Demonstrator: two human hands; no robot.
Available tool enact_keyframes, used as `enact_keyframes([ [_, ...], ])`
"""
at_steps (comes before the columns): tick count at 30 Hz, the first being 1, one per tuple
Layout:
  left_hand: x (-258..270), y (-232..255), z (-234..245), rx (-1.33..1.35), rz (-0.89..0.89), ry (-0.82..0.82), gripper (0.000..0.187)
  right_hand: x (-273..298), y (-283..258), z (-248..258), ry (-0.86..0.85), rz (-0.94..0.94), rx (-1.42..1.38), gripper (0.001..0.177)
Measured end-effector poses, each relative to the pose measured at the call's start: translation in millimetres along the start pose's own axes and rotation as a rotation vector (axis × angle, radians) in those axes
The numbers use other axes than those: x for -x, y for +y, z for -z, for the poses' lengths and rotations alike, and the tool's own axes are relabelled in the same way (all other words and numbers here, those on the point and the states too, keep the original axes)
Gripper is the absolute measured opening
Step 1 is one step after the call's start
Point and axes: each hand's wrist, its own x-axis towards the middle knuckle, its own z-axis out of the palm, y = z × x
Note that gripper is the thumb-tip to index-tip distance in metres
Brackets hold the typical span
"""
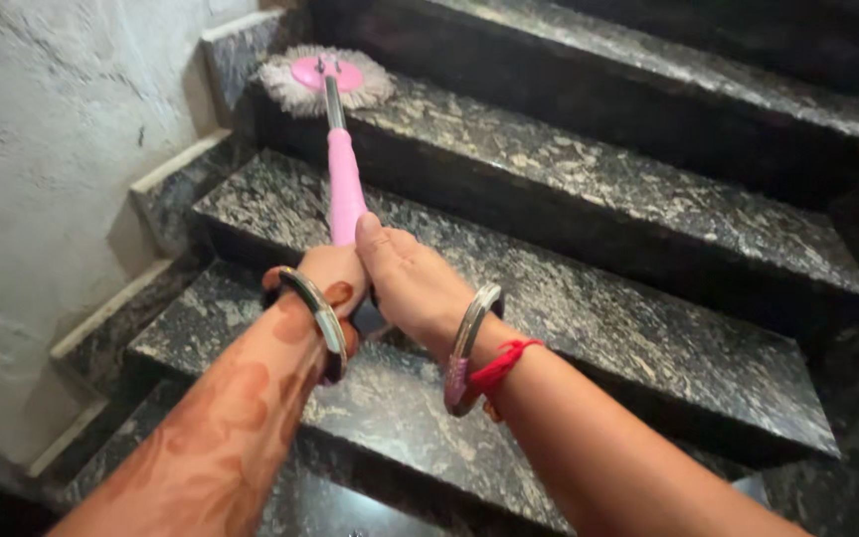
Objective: The person mops the steps of a staircase using a spin mop, then detaches the mop head from the handle by hand.
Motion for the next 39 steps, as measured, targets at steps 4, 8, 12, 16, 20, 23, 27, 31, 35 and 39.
enact_keyframes([
  [4,21,5,-11,-0.034,0.03,0.015,0.028,8,-19,3,0.112,-0.005,-0.053,0.067],
  [8,59,21,-26,0.016,-0.026,0.196,0.035,14,-43,2,0.218,0.037,-0.111,0.068],
  [12,93,33,-41,0.015,-0.07,0.35,0.043,23,-55,6,0.292,-0.008,-0.063,0.068],
  [16,94,32,-50,-0.053,-0.076,0.404,0.04,25,-48,12,0.276,0.005,-0.127,0.07],
  [20,60,25,-46,-0.022,-0.069,0.363,0.035,27,-40,14,0.291,-0.03,0.031,0.07],
  [23,21,27,-29,0.001,-0.013,0.313,0.032,37,-35,10,0.268,-0.096,0.145,0.069],
  [27,-25,25,14,0.198,0.08,0.158,0.032,43,-20,4,0.217,0.031,0.092,0.073],
  [31,-51,35,49,0.305,0.071,0.001,0.021,35,-16,8,0.281,-0.097,0.246,0.071],
  [35,-61,41,51,0.314,0.13,0.044,0.022,31,-20,8,0.292,-0.131,0.192,0.068],
  [39,-64,25,45,0.298,0.14,0.015,0.023,20,-14,3,0.272,-0.261,0.042,0.064],
])
